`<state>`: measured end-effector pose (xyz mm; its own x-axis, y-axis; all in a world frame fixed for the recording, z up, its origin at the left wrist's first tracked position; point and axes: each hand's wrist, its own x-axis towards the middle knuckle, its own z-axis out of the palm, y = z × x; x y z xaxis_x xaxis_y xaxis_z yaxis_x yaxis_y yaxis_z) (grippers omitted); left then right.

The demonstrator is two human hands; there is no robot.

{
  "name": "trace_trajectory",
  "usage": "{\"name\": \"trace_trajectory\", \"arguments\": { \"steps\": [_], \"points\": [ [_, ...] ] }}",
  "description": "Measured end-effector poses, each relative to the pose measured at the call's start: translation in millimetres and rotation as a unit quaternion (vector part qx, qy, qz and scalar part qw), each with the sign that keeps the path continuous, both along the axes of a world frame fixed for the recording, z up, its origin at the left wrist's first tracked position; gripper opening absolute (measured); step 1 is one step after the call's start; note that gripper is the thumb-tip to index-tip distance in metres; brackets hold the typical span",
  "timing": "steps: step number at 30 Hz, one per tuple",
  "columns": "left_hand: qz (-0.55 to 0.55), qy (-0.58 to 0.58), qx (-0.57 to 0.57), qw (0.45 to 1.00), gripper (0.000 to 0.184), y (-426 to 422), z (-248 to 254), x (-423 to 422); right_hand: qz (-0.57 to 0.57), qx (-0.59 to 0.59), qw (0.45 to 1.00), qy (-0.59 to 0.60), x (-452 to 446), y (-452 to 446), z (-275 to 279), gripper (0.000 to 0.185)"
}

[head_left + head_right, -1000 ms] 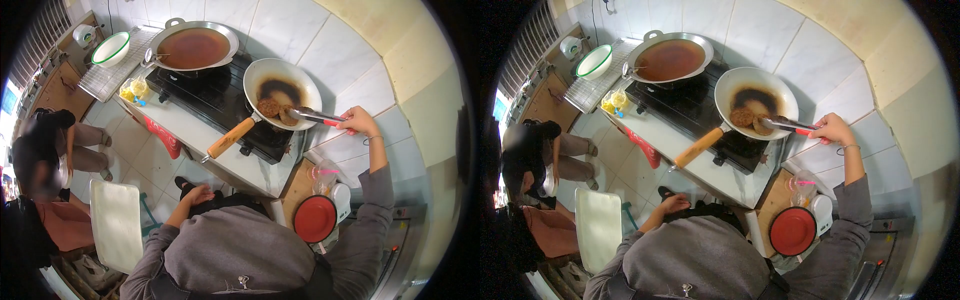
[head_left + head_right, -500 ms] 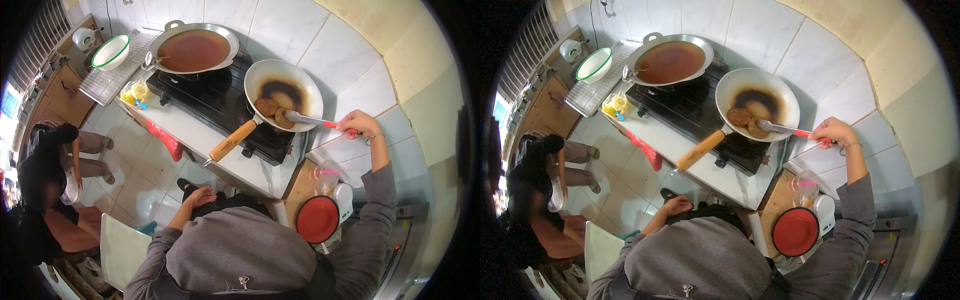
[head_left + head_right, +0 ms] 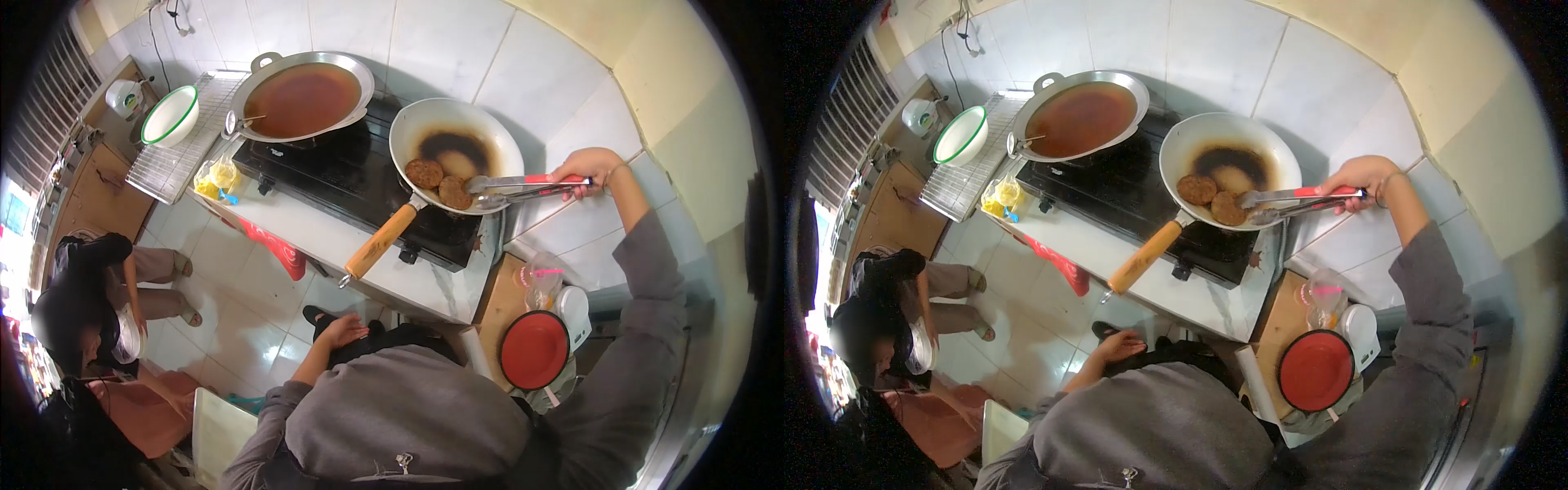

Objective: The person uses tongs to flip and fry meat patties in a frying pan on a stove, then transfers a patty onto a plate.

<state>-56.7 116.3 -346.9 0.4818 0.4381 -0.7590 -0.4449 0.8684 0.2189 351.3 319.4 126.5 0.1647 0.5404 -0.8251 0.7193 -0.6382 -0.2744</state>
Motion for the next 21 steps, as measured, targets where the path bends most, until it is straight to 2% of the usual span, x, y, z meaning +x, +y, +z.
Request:
{"name": "trace_trajectory", "arguments": {
  "steps": [5,10,17,19,21],
  "points": [
    [0.013,0.008,-0.005,1.000,0.046,-2.7,12.0,0.8,-0.113,-0.023,0.984,0.136,8.2,-6.7,-25.7,0.028],
    [0.031,0.001,-0.022,0.999,0.046,-0.9,14.2,-3.5,-0.180,0.003,0.957,0.230,7.7,-41.0,-47.3,0.029],
    [0.018,-0.004,-0.028,0.999,0.045,9.2,25.4,-2.9,-0.189,0.052,0.944,0.266,6.8,-56.5,-63.5,0.030],
    [0.025,-0.005,-0.035,0.999,0.038,9.6,24.5,-3.4,-0.193,0.055,0.934,0.296,4.6,-57.8,-67.0,0.032],
    [0.028,-0.008,-0.037,0.999,0.039,7.6,20.8,-3.8,-0.200,0.040,0.940,0.275,-7.8,-59.2,-68.3,0.032]
  ]
}}
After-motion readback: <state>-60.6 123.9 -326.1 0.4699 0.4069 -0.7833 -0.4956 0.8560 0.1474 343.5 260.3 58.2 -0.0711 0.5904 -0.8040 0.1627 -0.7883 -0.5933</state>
